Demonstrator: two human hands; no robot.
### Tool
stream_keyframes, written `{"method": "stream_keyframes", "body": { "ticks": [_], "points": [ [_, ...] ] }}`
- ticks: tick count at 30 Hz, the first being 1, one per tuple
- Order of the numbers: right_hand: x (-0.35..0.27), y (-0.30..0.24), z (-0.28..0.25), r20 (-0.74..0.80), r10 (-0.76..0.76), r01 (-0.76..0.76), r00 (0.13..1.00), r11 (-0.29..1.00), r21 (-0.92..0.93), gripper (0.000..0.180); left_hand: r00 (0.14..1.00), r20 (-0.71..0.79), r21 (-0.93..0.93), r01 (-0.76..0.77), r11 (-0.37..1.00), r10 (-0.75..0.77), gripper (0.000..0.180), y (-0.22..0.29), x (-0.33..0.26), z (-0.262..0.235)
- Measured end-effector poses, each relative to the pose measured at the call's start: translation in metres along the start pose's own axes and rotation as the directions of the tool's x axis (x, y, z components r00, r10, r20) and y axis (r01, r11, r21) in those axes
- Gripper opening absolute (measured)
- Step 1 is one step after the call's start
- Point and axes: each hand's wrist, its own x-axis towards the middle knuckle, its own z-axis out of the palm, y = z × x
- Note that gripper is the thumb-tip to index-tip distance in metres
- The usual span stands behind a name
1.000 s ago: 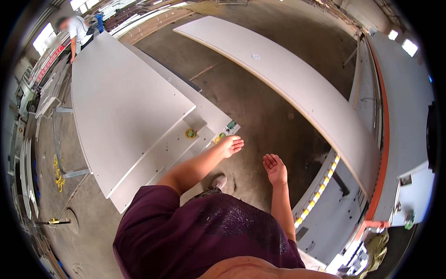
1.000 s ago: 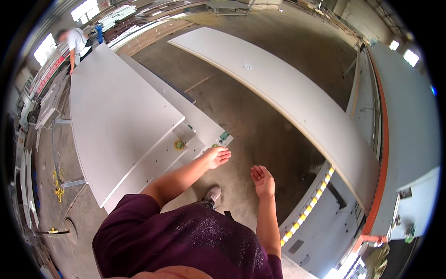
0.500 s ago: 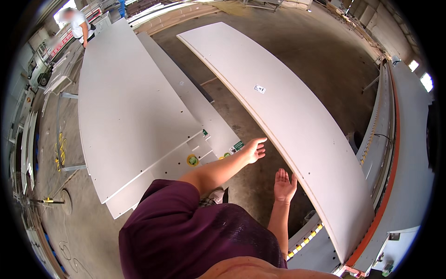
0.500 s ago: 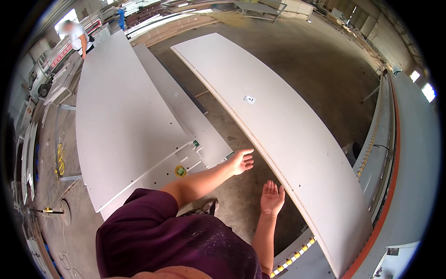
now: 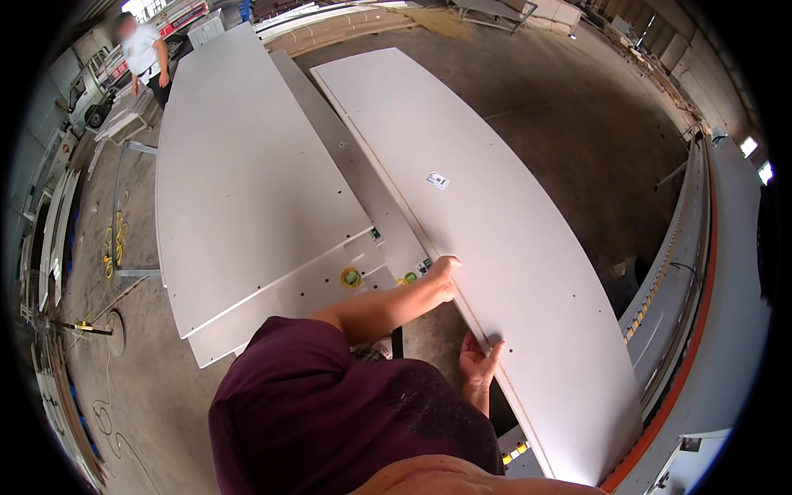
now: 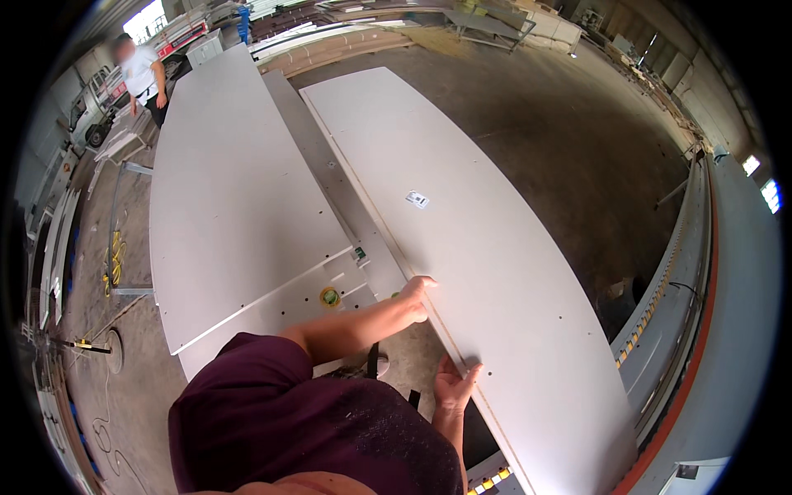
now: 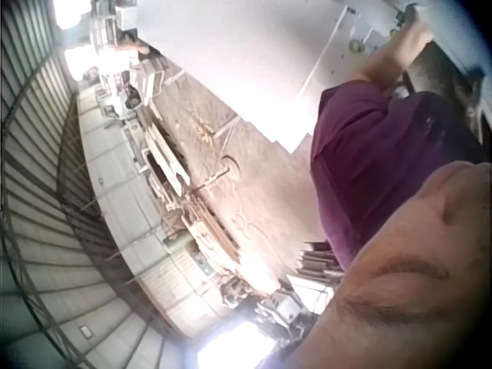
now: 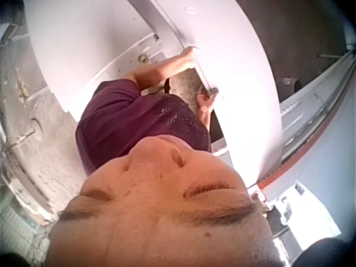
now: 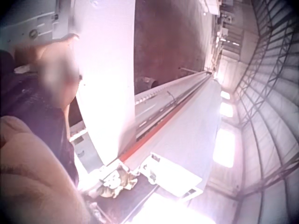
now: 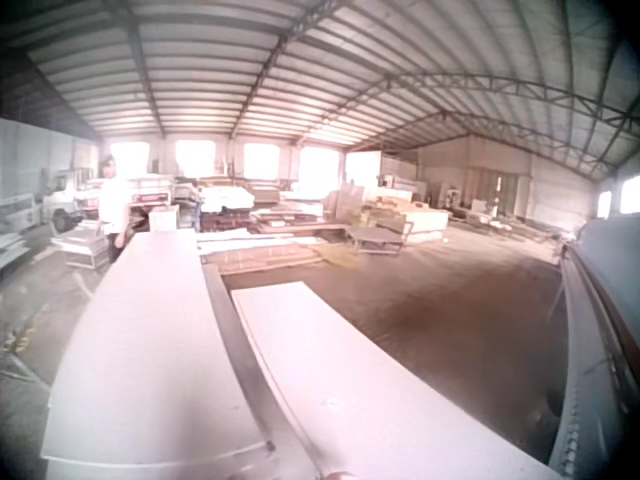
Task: The person lifts large white furniture panels from a stack one by one and places them onto a metal cart by hand, then pushes the loaded cart across the factory floor with another worker.
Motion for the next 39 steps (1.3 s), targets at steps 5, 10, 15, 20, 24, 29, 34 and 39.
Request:
{"method": "stream_keyframes", "body": {
  "ticks": [5,10,15,20,24,29,34,39],
  "points": [
    [-0.053,0.021,-0.017,0.013,0.003,-0.001,1.000,0.990,-0.142,0.052,0.997,0.050,0.078,-0.069,0.995,0.065,0.038,-0.006,0.005,-0.057],
    [-0.157,0.022,0.000,0.064,0.622,-0.513,0.780,0.695,-0.504,0.048,0.988,0.152,0.222,-0.002,0.975,-0.033,0.032,0.003,0.000,-0.127],
    [-0.219,-0.050,-0.020,0.396,0.167,0.211,0.903,0.631,-0.747,0.040,0.847,0.424,0.378,-0.488,0.787,0.321,0.032,-0.007,0.032,-0.237],
    [-0.297,-0.169,-0.140,0.377,-0.728,0.543,0.573,-0.007,-0.839,0.035,0.928,0.341,0.187,-0.225,0.956,0.152,0.034,-0.009,-0.020,-0.253],
    [-0.351,-0.242,-0.317,0.188,-0.982,-0.028,0.019,-0.188,-0.982,0.047,0.907,0.405,0.203,-0.213,0.956,0.116,0.038,-0.024,-0.048,-0.280],
    [-0.412,-0.253,-0.454,-0.081,-0.959,-0.644,-0.271,0.243,-0.725,0.103,0.893,0.449,0.193,-0.132,0.972,0.032,0.041,-0.033,-0.114,-0.325],
    [-0.417,-0.220,-0.499,-0.616,-0.748,0.493,0.246,0.644,-0.585,0.081,0.992,0.098,0.165,-0.091,0.982,0.076,0.034,-0.069,-0.155,-0.358],
    [-0.398,-0.203,-0.442,-0.659,-0.725,0.874,0.199,0.436,-0.215,0.053,0.982,0.174,0.298,-0.130,0.946,0.080,0.028,-0.072,-0.147,-0.359]
  ]
}}
